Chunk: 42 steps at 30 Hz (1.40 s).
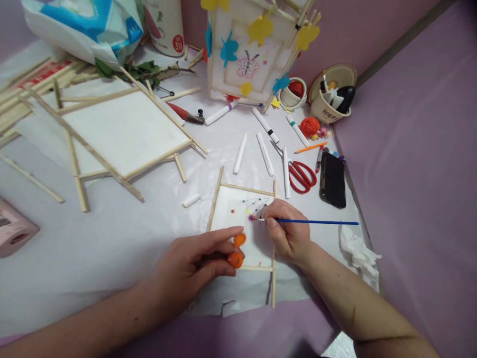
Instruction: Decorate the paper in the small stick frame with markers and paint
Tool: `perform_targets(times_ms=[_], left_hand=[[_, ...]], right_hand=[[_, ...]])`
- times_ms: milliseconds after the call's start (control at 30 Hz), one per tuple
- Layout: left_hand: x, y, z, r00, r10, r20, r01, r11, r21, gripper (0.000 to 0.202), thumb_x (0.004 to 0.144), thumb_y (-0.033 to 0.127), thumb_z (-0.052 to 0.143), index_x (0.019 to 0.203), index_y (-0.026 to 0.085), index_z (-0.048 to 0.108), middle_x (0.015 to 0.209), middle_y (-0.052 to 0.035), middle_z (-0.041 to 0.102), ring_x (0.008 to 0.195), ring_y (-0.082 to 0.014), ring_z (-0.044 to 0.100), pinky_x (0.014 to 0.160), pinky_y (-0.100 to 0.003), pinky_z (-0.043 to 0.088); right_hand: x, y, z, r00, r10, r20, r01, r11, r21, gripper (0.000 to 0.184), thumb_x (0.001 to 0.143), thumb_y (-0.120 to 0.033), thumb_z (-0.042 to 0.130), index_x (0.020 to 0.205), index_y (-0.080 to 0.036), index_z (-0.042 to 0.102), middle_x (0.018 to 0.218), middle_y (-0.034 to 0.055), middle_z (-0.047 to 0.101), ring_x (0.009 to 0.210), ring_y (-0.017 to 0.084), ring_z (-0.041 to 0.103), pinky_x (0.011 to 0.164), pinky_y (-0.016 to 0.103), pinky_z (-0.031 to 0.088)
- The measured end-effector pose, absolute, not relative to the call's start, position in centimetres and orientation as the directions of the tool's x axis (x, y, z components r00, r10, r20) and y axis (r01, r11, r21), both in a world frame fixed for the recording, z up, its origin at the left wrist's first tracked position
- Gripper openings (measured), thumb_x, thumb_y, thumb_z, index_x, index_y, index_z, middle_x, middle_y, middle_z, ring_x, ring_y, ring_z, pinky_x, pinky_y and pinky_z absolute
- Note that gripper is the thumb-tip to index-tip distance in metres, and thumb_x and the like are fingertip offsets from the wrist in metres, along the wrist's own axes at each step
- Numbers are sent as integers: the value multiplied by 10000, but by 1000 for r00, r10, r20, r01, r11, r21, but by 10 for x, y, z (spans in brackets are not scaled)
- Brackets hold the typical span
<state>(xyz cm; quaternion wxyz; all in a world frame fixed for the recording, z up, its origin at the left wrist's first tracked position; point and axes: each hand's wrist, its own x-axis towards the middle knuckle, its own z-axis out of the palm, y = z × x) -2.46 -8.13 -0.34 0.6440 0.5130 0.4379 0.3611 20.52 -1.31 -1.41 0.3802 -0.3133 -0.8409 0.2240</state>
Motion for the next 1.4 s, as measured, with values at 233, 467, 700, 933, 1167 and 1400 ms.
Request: perform_targets(times_ms=[233, 467, 700, 933, 1167, 1400], left_hand=[[-24, -82, -8, 371, 913, -171, -17, 191, 981, 496, 806, 98, 668, 1247, 324, 663, 886, 98, 762, 789, -64, 702, 745, -108, 536], [-25, -81, -9, 366, 913, -178, 15, 186, 982, 470, 819, 125, 668, 1247, 319, 669, 872, 72, 759, 782, -97, 704, 766, -162, 558], [-24, -83, -9, 357, 916, -186, 20, 192, 981, 455, 820, 142, 657, 1247, 300, 672, 883, 50, 760, 802, -117, 703, 784, -189, 564], [-22, -83, -1, 320, 914, -248, 55, 244, 968, 429, 815, 167, 651, 1227, 283, 686, 875, 46, 761, 794, -124, 694, 782, -204, 558], [-25, -82, -7, 354, 915, -196, 55, 189, 980, 437, 828, 166, 657, 1246, 290, 675, 890, 41, 763, 790, -125, 703, 762, -192, 563], [-29, -84, -12, 379, 911, -161, 52, 153, 987, 469, 853, 149, 653, 1273, 357, 648, 925, 65, 763, 809, -111, 715, 759, -161, 556]], right_hand=[[204, -13, -13, -523, 707, 476, 375, 692, -617, 127, 868, -101, 456, 864, -206, 528, 714, 19, 549, 643, 158, 503, 587, 308, 424], [204, -13, -13, -511, 691, 511, 332, 707, -624, 134, 860, -93, 458, 877, -200, 537, 720, 26, 556, 645, 163, 510, 588, 309, 427], [202, -12, -9, -532, 701, 475, 397, 702, -591, 134, 864, -95, 458, 868, -202, 539, 695, 19, 549, 623, 160, 502, 572, 298, 416], [204, -13, -11, -508, 684, 523, 352, 720, -599, 134, 857, -95, 458, 877, -201, 538, 717, 31, 568, 645, 169, 523, 595, 309, 433], [203, -12, -9, -518, 690, 505, 396, 717, -574, 136, 861, -93, 457, 876, -207, 530, 695, 19, 546, 619, 161, 500, 574, 296, 412], [203, -12, -9, -527, 679, 511, 387, 727, -567, 137, 854, -97, 458, 869, -211, 531, 695, 18, 558, 621, 166, 506, 581, 300, 418]])
